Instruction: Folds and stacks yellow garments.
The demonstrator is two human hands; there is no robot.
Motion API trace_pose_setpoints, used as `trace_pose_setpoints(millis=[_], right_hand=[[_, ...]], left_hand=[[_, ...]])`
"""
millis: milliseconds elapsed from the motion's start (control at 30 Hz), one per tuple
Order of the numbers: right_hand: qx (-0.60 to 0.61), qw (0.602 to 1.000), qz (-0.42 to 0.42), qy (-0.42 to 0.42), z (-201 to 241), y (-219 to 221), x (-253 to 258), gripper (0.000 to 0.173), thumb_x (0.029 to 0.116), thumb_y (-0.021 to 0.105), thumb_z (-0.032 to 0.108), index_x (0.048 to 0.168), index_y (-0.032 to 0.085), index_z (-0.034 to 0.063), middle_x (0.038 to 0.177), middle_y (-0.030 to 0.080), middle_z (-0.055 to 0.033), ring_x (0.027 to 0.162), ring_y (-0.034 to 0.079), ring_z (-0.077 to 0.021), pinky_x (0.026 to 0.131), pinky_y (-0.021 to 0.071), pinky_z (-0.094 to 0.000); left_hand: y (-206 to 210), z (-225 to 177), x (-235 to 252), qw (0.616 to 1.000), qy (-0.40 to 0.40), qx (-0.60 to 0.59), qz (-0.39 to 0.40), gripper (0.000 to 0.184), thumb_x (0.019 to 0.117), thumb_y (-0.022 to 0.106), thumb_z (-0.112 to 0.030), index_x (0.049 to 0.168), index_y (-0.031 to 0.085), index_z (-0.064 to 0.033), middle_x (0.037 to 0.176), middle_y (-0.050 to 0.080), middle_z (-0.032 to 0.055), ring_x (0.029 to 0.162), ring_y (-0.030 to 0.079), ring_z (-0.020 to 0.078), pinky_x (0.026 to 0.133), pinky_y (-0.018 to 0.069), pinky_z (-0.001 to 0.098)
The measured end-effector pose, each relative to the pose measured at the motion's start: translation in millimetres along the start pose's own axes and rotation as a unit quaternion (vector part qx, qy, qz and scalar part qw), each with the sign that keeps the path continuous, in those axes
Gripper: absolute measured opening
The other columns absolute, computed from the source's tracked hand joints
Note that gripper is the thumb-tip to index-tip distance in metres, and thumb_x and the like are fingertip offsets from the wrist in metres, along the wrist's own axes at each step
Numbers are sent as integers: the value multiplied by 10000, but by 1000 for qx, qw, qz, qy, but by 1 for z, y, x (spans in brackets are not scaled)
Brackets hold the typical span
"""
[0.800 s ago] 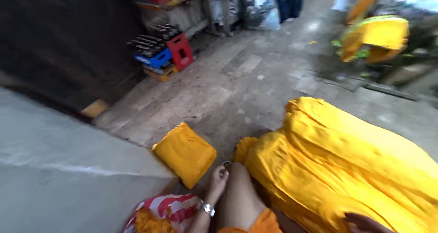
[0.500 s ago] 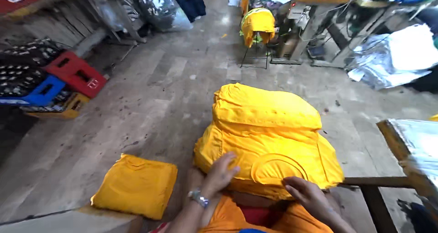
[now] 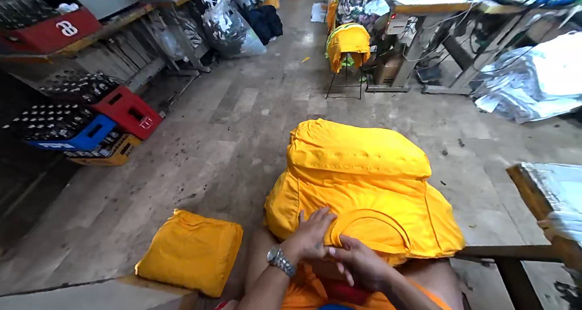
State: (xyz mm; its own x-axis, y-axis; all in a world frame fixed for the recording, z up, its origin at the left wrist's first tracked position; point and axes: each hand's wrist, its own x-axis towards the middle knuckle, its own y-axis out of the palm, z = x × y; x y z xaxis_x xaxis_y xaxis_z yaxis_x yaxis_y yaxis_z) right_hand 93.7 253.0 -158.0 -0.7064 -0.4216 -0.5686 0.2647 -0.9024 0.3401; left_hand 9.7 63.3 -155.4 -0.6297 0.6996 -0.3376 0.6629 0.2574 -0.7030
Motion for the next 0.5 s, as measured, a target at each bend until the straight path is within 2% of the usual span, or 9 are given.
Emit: trace_pose_setpoints(millis=[33, 100, 167, 200, 267, 333, 367, 433, 500], right_hand=[[27, 999, 1, -30, 8, 1, -7, 263, 1020, 597, 276, 1227, 538, 125, 715, 590, -7, 505, 548, -97, 473, 508, -264], [56, 993, -14, -100, 34, -11, -35, 353, 979, 603, 319, 1296, 584, 166, 677, 574, 34, 472, 524, -65, 448, 501, -242], [35, 989, -60, -130, 42, -26, -61, 448, 978, 583, 311, 1390, 596, 135, 634, 570, 43, 449, 533, -66, 432, 509, -250], [13, 989, -95, -116, 39, -32, -65, 425, 1000, 560, 276, 1386, 595, 104, 646, 578, 24, 460, 551, -80, 440, 523, -262], [-20, 985, -163, -47, 21, -31, -53, 436, 1040, 555, 238, 1436, 503, 62, 769, 648, -60, 530, 606, -136, 484, 549, -302], [6, 986, -167, 2, -3, -15, -27, 543, 1025, 604, 239, 1508, 403, 95, 862, 674, -99, 574, 631, -168, 502, 554, -320], [21, 989, -146, 10, -11, -5, -16, 506, 1026, 604, 237, 1469, 403, 96, 832, 658, -86, 564, 623, -161, 496, 549, -314], [73, 992, -102, 0, -14, 11, -6, 208, 1064, 545, 245, 1186, 509, 80, 680, 597, -24, 495, 578, -118, 471, 534, -278], [180, 979, -83, -39, 8, 13, -13, 198, 1086, 470, 232, 961, 559, 107, 591, 511, 37, 452, 501, -61, 443, 480, -222]], left_hand=[[-5, -4, 6, 1000, 9, 1, -24, 641, 811, 782, -113, 1415, 567, -112, 1526, 509, 107, 1462, 414, 321, 1179, 132, 749], [-24, -14, 16, 995, 32, -5, -98, 424, 835, 646, 29, 1245, 695, -71, 1272, 693, 97, 1279, 599, 274, 1195, 285, 610], [-42, -24, 20, 987, 59, -6, -147, 351, 871, 614, 33, 1188, 722, -74, 1118, 735, 115, 1103, 681, 288, 1024, 494, 532], [-51, -27, 23, 986, 65, -3, -152, 341, 883, 617, 27, 1191, 718, -79, 1078, 738, 129, 1038, 701, 307, 933, 543, 539], [-64, -31, 28, 986, 71, 2, -150, 339, 906, 613, 12, 1215, 713, -84, 1032, 743, 143, 971, 714, 323, 856, 561, 555], [-70, -33, 28, 983, 89, -11, -159, 316, 920, 600, 4, 1200, 723, -74, 984, 747, 136, 919, 719, 300, 824, 566, 538], [-72, -33, 27, 981, 105, -21, -163, 283, 923, 596, -2, 1163, 732, -65, 953, 745, 126, 888, 719, 276, 805, 570, 517], [-72, -29, 21, 980, 143, -49, -133, 181, 940, 609, -41, 1064, 741, -38, 885, 732, 108, 820, 706, 224, 763, 574, 465], [-65, -19, 15, 986, 154, -56, -13, 185, 957, 622, -120, 1056, 710, 9, 904, 709, 150, 846, 685, 259, 782, 551, 492]])
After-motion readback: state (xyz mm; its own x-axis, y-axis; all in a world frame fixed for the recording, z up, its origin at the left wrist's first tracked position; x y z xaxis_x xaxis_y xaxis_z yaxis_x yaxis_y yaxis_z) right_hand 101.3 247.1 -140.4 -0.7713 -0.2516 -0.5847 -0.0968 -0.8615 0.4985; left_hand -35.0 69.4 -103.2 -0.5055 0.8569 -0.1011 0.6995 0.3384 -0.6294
